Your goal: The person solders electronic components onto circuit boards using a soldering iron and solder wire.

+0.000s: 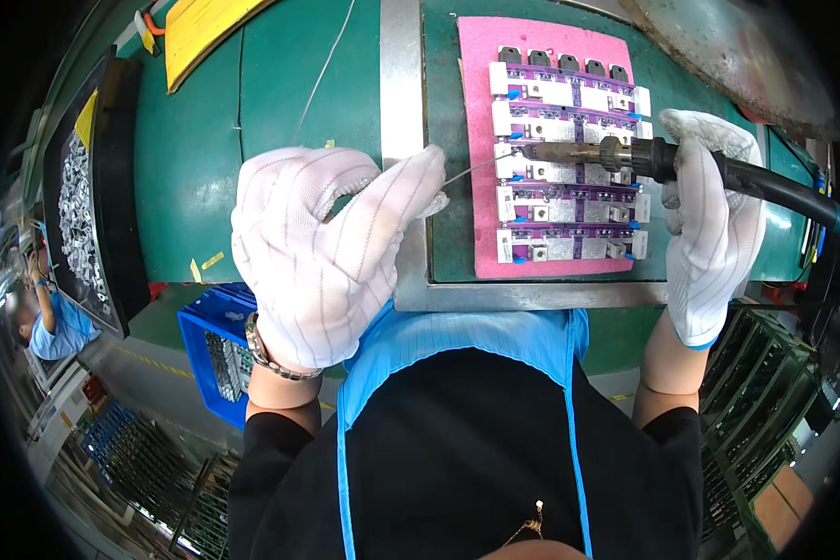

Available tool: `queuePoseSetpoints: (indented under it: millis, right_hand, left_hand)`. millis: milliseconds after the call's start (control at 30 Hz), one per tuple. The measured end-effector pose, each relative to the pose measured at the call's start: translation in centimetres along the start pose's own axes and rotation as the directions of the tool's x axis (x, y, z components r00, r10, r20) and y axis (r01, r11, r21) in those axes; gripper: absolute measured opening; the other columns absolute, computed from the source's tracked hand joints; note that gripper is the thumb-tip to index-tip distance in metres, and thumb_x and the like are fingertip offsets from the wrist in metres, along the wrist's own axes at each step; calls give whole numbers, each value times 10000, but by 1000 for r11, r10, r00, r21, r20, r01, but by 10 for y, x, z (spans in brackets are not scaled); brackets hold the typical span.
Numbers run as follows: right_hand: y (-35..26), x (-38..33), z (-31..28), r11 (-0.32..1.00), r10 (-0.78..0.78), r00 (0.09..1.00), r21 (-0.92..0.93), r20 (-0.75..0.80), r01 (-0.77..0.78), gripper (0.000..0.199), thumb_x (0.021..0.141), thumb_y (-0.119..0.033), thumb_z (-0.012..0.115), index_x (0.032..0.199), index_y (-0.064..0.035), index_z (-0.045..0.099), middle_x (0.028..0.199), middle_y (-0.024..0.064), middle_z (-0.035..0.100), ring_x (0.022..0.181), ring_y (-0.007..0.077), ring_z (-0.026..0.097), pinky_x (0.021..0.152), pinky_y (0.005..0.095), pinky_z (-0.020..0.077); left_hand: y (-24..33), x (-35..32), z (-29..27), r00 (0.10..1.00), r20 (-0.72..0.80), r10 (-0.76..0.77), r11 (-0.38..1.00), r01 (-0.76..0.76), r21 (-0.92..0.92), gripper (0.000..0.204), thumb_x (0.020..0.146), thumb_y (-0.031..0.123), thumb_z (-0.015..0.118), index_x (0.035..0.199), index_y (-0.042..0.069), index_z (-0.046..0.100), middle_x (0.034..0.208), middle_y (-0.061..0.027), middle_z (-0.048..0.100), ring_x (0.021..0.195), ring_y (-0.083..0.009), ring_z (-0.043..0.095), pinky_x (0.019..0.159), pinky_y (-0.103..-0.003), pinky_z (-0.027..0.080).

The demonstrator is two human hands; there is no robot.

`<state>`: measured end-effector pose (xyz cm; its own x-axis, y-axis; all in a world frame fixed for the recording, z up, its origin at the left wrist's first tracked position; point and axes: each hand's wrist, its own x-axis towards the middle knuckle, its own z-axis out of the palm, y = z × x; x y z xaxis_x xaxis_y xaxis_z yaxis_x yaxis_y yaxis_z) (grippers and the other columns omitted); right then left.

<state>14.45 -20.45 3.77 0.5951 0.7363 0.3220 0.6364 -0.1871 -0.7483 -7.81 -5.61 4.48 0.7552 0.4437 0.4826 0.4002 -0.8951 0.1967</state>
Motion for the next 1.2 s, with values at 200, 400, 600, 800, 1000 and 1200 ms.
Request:
queuePoseSetpoints:
  millis: [200,400,600,800,1000,1200]
  right_hand:
    - [-7,2,1,983,117,993,146,-23,-112,215,967,-59,567,1124,29,685,1073,103,658,700,83,615,522,177,429]
    - [-13,5,3,982,100,995,161,-19,-96,219,971,-104,577,1094,44,681,1027,103,684,695,74,609,525,183,424]
    - [-1,2,0,999,37,999,25,-24,-36,235,964,-141,591,1096,29,685,989,83,685,676,76,593,526,191,417]
    - [-12,1,3,953,248,967,192,-55,-233,267,953,-184,597,1094,25,685,987,68,687,676,68,584,546,188,418]
    - [-13,-2,6,958,227,970,198,-88,-207,261,957,-198,590,1078,14,683,941,65,686,639,56,560,554,174,394]
    - [-20,2,7,956,228,972,200,-59,-213,244,958,-189,584,1066,11,674,943,56,685,625,42,532,543,168,375]
  left_hand:
    - [1,2,-2,1000,9,24,1000,-24,13,386,626,95,772,995,207,792,825,6,618,809,-214,592,740,-336,494]
    - [0,0,2,1000,9,11,1000,-11,27,390,638,91,767,1007,215,788,824,11,607,809,-213,592,747,-334,493]
    - [1,-1,-1,999,38,19,1000,-18,-9,400,647,88,763,1026,218,785,825,6,604,811,-217,592,755,-345,494]
    - [-7,-5,8,992,5,128,992,-128,-17,532,647,100,756,1169,192,710,934,5,591,856,-204,596,794,-382,499]
    - [-5,-4,12,991,12,132,991,-132,-13,471,675,105,772,1134,195,716,912,4,590,813,-205,601,766,-370,500]
    - [-2,-1,13,995,-2,101,995,-101,-10,437,684,113,784,1110,189,725,908,6,598,806,-207,603,763,-369,499]
